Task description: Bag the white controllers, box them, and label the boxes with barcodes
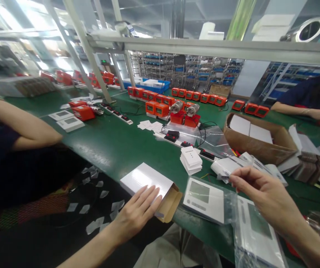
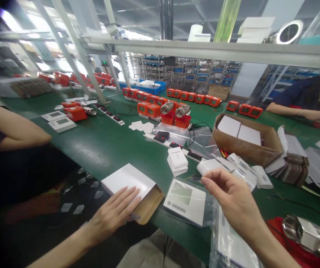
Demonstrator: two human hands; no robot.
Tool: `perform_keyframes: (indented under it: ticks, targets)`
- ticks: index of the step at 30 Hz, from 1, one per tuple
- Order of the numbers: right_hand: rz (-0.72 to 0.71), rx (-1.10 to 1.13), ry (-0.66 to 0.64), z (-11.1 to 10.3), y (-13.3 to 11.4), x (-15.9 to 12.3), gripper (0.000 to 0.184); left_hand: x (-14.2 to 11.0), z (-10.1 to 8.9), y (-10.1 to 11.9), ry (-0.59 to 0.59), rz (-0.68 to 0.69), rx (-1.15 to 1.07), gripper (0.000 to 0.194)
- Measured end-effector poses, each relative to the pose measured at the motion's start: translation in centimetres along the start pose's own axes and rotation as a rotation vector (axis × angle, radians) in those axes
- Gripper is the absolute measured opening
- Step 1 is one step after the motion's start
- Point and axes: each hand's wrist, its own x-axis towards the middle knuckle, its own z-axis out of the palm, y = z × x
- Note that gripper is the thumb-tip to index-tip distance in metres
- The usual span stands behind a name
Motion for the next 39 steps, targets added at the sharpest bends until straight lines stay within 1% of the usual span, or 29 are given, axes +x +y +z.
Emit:
perform_keyframes:
  ticks: [1,2,4,5,6,8,9,11,12,14,18,22,26,39]
  targets:
    - [0.015,0.02,-0.011,0.3,-0.2,-0.2,0.027,0.2,-0.9,-0.2,0.063,-0.038,-0.025,0.044]
    - [0.026,0.037,-0.021,0.7,-0.5,-0.3,0.027,0.6,-1.9,-0.3,0.129,-0.11,-0.059,0.045]
    - [0.031,0.07,-0.061,1.4,-1.5,-0.5,0.027,1.8,-4.0,-0.4,0.239,-0.331,-0.168,0.046]
    - [0.023,0.092,-0.091,1.8,-2.1,-0.6,0.026,2.6,-5.1,-0.3,0.267,-0.471,-0.252,0.046]
    - [0.014,0.117,-0.123,2.3,-2.8,-0.6,0.026,3.4,-6.0,-0.1,0.27,-0.611,-0.37,0.044]
    - [-0.005,0.177,-0.18,3.2,-4.2,-0.6,0.023,5.2,-7.5,0.4,0.228,-0.841,-0.717,0.039]
    - [-0.015,0.21,-0.204,3.7,-4.8,-0.6,0.022,6.0,-8.0,0.6,0.208,-0.915,-0.918,0.038]
    - [-0.022,0.268,-0.253,4.7,-5.9,-0.5,0.02,7.2,-8.4,1.1,0.195,-0.996,-1.259,0.035]
    - [-0.022,0.288,-0.277,5.2,-6.2,-0.5,0.02,7.7,-8.4,1.3,0.198,-1.013,-1.374,0.034]
    - [-0.011,0.311,-0.32,6.0,-6.6,-0.3,0.02,8.2,-8.2,1.5,0.191,-1.026,-1.509,0.033]
    - [-0.011,0.263,-0.335,7.2,-6.4,0.1,0.02,8.3,-7.8,1.9,0.16,-1.015,-1.626,0.033]
    - [-0.001,0.153,-0.304,7.8,-6.2,0.4,0.021,8.3,-7.8,2.1,0.168,-1.022,-1.625,0.032]
    - [-0.011,0.087,-0.302,7.9,-6.1,0.6,0.022,8.3,-7.8,2.2,0.171,-1.022,-1.626,0.033]
    - [-0.11,-0.061,-0.226,8.7,-6.4,0.1,0.013,8.5,-8.3,2.3,0.152,-1.059,-1.62,0.031]
